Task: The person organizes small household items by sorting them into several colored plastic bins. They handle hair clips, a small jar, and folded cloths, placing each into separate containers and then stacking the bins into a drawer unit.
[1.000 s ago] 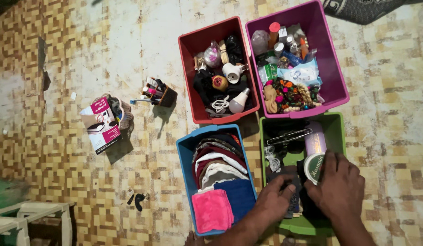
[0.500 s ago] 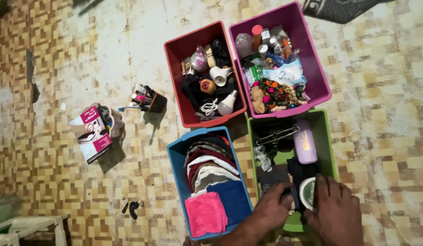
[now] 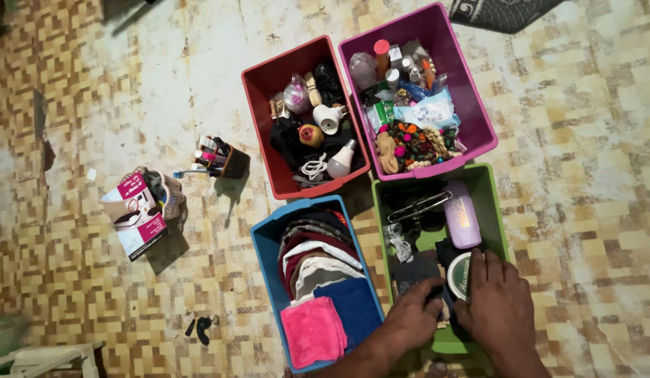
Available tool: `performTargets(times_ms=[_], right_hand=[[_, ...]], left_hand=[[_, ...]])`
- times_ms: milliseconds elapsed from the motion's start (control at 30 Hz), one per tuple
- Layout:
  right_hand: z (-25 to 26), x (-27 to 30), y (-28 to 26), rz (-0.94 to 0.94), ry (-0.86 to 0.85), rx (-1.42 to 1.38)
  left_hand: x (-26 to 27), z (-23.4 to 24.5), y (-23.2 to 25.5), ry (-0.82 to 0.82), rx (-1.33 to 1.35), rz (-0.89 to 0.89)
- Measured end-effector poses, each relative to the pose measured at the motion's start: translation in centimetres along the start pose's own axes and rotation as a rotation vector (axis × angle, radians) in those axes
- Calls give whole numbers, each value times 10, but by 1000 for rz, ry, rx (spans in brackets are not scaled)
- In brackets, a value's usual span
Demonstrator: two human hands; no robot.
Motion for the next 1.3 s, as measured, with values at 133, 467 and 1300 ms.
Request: performTargets(times_ms=[133, 467, 1300], right_hand=[[-12, -9, 3, 43, 7, -4], [-39, -11, -11, -65, -54, -137], [10, 35, -162, -65, -15, -427]], left_hand=[[-7, -1, -10, -3, -13, -7], [-7, -4, -21, -11, -9, -7], [92, 104, -12, 372, 260, -103]])
Point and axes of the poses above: each hand's wrist, its own x-axis away from the middle knuckle, its own z-axis out of the back of the hand, y = z × x, the point moved 1 cm from there along -x, towards the middle knuckle, and after that the axes turned 5 degrees about -z, right-handed, at the moved point
